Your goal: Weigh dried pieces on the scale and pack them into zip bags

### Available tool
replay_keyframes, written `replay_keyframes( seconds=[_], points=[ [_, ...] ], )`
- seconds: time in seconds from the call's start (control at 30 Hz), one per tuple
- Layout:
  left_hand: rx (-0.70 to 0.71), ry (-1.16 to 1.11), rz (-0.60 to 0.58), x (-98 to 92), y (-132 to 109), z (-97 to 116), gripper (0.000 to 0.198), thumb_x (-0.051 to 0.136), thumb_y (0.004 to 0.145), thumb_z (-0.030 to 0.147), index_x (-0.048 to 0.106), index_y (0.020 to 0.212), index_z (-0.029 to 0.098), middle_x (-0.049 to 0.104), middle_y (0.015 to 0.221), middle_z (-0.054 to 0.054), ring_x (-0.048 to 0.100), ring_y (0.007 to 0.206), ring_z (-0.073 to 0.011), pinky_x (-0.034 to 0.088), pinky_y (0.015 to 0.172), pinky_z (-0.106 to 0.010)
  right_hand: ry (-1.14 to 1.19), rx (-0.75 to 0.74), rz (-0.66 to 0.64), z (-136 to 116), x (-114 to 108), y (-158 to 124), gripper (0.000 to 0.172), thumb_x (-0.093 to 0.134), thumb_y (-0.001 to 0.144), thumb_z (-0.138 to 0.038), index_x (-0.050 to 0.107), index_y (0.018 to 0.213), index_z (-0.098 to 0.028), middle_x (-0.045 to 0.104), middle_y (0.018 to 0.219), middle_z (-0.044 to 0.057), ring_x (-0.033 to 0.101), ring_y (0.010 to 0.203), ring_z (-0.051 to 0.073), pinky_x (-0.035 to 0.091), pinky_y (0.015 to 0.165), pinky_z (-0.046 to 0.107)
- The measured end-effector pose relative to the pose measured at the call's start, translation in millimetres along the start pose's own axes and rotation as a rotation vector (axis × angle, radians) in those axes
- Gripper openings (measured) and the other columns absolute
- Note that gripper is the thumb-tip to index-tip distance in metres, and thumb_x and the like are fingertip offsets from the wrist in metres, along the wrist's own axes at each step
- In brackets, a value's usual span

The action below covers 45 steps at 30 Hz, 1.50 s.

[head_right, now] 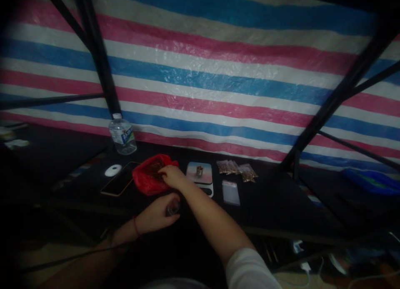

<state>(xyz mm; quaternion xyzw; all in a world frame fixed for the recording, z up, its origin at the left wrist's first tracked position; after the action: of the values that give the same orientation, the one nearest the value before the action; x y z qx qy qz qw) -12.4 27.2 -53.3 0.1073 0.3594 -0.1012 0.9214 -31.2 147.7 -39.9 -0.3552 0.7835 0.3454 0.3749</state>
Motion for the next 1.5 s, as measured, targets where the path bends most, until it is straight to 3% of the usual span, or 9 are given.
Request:
replay_keyframes(
  seconds=[0.1,0.23,0.47,0.67,0.83,1.0,1.1,1.23,1.5],
  points=[
    [0.022,0.008,-0.04,4.5,-1.5,2.0,0.023,0.062,0.07,0.025,0.057,0.091,0.018,0.063,0.085,-0.001,0.057,0.075,-0.0159,0.046,0.069,-0.027,-0.099,-0.044,-0.069,0.7,22.4,27.0,0.04,0.056,0.079,-0.007,0.065,0.117,-0.017,0.064,0.123,0.009,0.056,0.116,0.019,0.04,0.103,0.032],
    [0.029,-0.004,-0.067,8.1,-1.7,1.5,0.027,0.061,0.071,0.024,0.058,0.096,0.018,0.064,0.084,-0.002,0.057,0.072,-0.0159,0.045,0.066,-0.026,-0.221,-0.059,-0.144,8.4,38.4,40.4,0.04,0.058,0.077,-0.008,0.065,0.116,-0.016,0.062,0.124,0.011,0.056,0.116,0.022,0.039,0.102,0.033],
    [-0.001,-0.006,-0.092,8.6,1.0,-5.3,0.026,0.059,0.072,0.024,0.06,0.097,0.018,0.065,0.084,-0.002,0.057,0.071,-0.0152,0.044,0.062,-0.024,-0.287,-0.062,-0.17,13.6,34.7,39.9,0.024,0.055,0.08,-0.009,0.072,0.095,-0.017,0.065,0.103,0.01,0.061,0.098,0.02,0.044,0.088,0.029],
    [-0.023,0.004,-0.078,8.4,0.8,-10.1,0.022,0.057,0.073,0.025,0.06,0.094,0.019,0.065,0.081,-0.001,0.056,0.068,-0.0142,0.042,0.06,-0.024,-0.26,-0.09,-0.164,8.0,28.8,38.1,0.024,0.055,0.08,-0.009,0.07,0.094,-0.02,0.067,0.098,0.006,0.061,0.095,0.019,0.044,0.087,0.027],
    [-0.019,0.004,-0.073,8.3,-0.1,-8.8,0.022,0.058,0.073,0.025,0.06,0.093,0.018,0.065,0.082,-0.001,0.057,0.069,-0.0143,0.042,0.06,-0.024,-0.156,-0.1,-0.144,3.0,22.3,33.6,0.028,0.054,0.076,-0.005,0.069,0.094,-0.019,0.07,0.097,0.004,0.063,0.092,0.019,0.046,0.086,0.029],
    [-0.01,0.011,-0.076,8.2,-0.1,-7.6,0.023,0.058,0.074,0.024,0.06,0.096,0.018,0.066,0.082,-0.001,0.058,0.07,-0.0145,0.043,0.061,-0.024,-0.125,-0.09,-0.082,1.1,16.3,34.2,0.048,0.049,0.075,-0.001,0.064,0.116,-0.02,0.066,0.119,0.005,0.06,0.108,0.018,0.043,0.096,0.03],
    [-0.009,0.013,-0.087,8.1,-0.4,-6.7,0.022,0.057,0.074,0.024,0.061,0.095,0.018,0.066,0.084,-0.002,0.057,0.07,-0.0147,0.044,0.062,-0.024,-0.199,-0.098,-0.16,2.4,25.4,37.7,0.045,0.056,0.076,-0.008,0.064,0.119,-0.019,0.064,0.121,0.008,0.059,0.112,0.021,0.043,0.097,0.03],
    [0.008,-0.008,-0.117,7.9,-1.0,-3.4,0.026,0.058,0.073,0.023,0.062,0.098,0.017,0.066,0.084,-0.002,0.058,0.07,-0.0151,0.045,0.063,-0.024,-0.309,-0.07,-0.268,8.3,39.8,43.4,0.034,0.057,0.076,-0.011,0.07,0.107,-0.016,0.066,0.113,0.012,0.061,0.105,0.023,0.045,0.091,0.031],
    [0.026,0.005,-0.148,10.9,0.1,-6.7,0.025,0.059,0.073,0.022,0.062,0.097,0.018,0.066,0.082,-0.002,0.058,0.069,-0.0148,0.044,0.061,-0.024,-0.323,-0.07,-0.304,10.1,44.1,47.5,0.03,0.057,0.077,-0.012,0.07,0.103,-0.016,0.066,0.11,0.012,0.061,0.098,0.022,0.044,0.085,0.029]
  ],
)
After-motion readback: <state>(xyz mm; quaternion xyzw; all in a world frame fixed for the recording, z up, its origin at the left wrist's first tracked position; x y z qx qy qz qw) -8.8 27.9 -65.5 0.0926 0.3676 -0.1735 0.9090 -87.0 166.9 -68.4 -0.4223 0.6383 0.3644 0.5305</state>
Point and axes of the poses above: each hand's wrist, its own y-axis towards the middle knuckle, its own x-axis out of the palm, z = x × y, the point moved 7 cm from there along y, towards the middle knuckle
